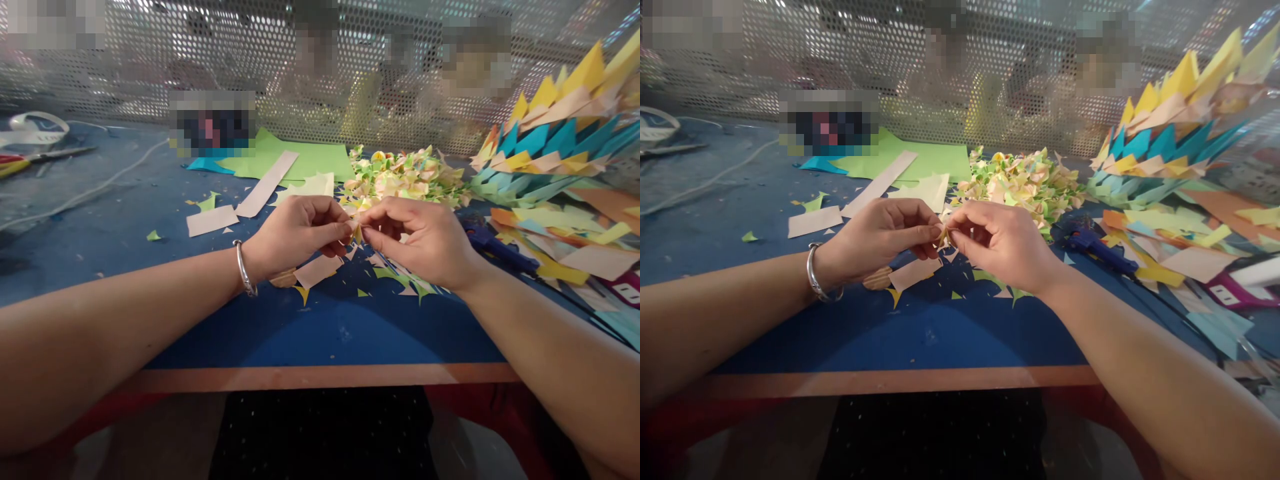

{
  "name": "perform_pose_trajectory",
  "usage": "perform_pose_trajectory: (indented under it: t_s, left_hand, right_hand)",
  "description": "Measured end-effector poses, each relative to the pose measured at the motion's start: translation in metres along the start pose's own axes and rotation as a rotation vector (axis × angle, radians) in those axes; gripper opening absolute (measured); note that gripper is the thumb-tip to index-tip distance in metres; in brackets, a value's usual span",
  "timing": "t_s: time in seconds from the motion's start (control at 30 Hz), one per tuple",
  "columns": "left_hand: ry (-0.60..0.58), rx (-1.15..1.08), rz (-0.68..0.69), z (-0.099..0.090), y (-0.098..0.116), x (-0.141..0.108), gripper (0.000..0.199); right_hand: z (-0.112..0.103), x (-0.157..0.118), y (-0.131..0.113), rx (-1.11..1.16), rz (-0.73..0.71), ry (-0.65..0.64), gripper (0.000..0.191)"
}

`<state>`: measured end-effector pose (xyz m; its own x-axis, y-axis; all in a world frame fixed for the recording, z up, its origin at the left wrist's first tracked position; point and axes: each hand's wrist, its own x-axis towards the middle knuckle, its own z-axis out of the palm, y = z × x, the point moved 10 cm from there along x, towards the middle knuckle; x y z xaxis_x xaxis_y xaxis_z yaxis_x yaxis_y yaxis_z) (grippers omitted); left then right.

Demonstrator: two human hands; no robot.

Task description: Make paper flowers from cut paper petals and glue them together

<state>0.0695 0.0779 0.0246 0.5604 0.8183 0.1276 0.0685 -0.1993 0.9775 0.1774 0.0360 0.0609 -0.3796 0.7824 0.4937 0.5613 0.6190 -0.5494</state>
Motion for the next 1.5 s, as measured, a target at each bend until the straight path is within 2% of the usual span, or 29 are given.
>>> perform_pose_trajectory:
  t_s: [0.23, 0.6, 0.7, 0.83, 1.03, 1.27, 1.37, 1.5]
  left_hand:
    - [0.035, -0.080, -0.034, -0.004, -0.003, 0.001, 0.010]
    - [-0.040, -0.225, -0.190, 0.002, -0.013, 0.000, 0.015]
    - [-0.058, -0.255, -0.226, 0.003, -0.016, 0.001, 0.015]
    - [-0.095, -0.256, -0.279, 0.005, -0.021, 0.001, 0.016]
    - [-0.209, -0.242, -0.373, 0.015, -0.030, -0.003, 0.019]
    - [-0.283, -0.236, -0.482, 0.024, -0.033, -0.012, 0.018]
    - [-0.277, -0.235, -0.458, 0.025, -0.030, -0.011, 0.015]
    - [-0.152, -0.159, -0.322, 0.013, -0.022, -0.003, 0.013]
  right_hand:
    - [0.001, 0.000, -0.001, 0.014, 0.018, -0.005, 0.004]
    - [0.003, -0.001, -0.009, 0.019, -0.038, -0.010, 0.004]
    - [0.003, -0.002, -0.007, 0.063, -0.007, -0.017, 0.011]
    - [0.007, -0.004, -0.006, 0.097, 0.019, -0.060, 0.023]
    - [0.021, -0.006, -0.014, 0.203, 0.001, -0.196, 0.008]
    - [0.026, -0.005, -0.018, 0.260, 0.019, -0.250, 0.005]
    - [0.024, -0.005, -0.016, 0.258, 0.035, -0.240, 0.004]
    - [0.020, -0.005, -0.009, 0.241, 0.078, -0.185, 0.006]
